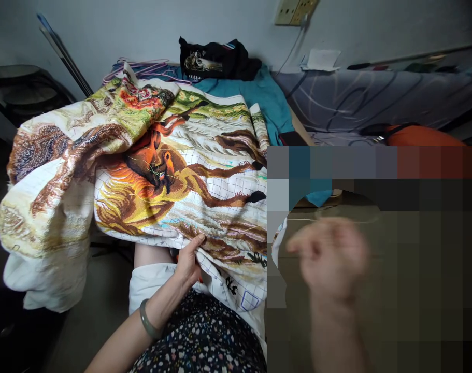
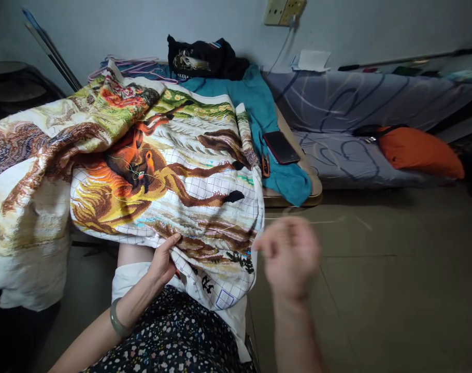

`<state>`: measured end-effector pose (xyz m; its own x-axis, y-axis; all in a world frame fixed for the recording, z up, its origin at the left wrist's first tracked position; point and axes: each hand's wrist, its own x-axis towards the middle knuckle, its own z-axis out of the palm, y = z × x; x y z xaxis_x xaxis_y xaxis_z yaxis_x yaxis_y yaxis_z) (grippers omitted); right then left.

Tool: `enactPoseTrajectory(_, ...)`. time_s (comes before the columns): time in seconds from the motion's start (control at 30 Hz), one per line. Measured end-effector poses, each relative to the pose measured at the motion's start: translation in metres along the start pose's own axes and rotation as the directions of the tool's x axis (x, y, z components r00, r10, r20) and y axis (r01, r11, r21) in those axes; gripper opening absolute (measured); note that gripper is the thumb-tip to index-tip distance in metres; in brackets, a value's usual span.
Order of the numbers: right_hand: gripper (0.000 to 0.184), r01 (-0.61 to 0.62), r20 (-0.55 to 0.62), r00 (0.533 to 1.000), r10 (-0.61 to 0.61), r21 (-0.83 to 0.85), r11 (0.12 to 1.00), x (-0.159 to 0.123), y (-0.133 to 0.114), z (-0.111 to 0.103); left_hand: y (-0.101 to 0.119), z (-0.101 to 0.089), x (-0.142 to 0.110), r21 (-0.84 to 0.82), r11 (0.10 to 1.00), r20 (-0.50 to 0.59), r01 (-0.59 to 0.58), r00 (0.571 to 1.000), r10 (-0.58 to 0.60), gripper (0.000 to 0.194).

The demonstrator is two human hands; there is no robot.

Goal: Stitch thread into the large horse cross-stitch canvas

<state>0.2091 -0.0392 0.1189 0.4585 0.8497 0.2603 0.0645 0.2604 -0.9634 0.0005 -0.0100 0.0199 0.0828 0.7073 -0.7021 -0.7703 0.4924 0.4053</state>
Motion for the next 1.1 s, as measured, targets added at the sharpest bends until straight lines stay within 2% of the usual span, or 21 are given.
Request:
enactPoseTrajectory(0.03,0.009,-0.136,0.171,0.974,0.148,-0.079,0.988,-0.012,0.014,0.019,0.0,0.0,-0.001,0.003,1.0,0.003,0.002,1.0,-0.002,0.018)
enactPoseTrajectory(0.07,0.01,-0.19,0.254,0.943,0.215,-0.117,0.975,-0.024,0.028,0.037,0.001,0.001,-0.001,0.008,1.0,0.01,0.004,1.0,-0.004,0.017)
enactPoseTrajectory(0.13,0.013,-0.253,0.381,0.869,0.315,-0.204,0.946,-0.045,0.051,0.066,0.002,0.001,-0.001,0.018,1.0,0.023,0.008,1.0,-0.009,0.016)
enactPoseTrajectory(0.2,0.017,-0.229,0.421,0.84,0.343,-0.298,0.927,-0.059,0.065,0.081,0.003,0.0,-0.001,0.023,1.0,0.025,0.012,1.0,-0.012,0.015)
enactPoseTrajectory(0.33,0.022,-0.134,0.413,0.856,0.31,-0.402,0.906,-0.064,0.073,0.085,0.003,-0.001,-0.001,0.014,1.0,0.03,0.017,0.999,-0.018,0.017)
enactPoseTrajectory(0.73,0.023,-0.086,0.394,0.874,0.286,-0.453,0.888,-0.059,0.07,0.09,0.002,-0.002,0.0,0.031,1.0,0.034,0.003,0.999,-0.005,0.015)
enactPoseTrajectory(1.1,0.022,0.044,0.361,0.911,0.2,-0.567,0.822,-0.059,0.067,0.098,0.003,0.002,-0.003,-0.015,1.0,0.033,0.015,0.999,-0.014,0.015)
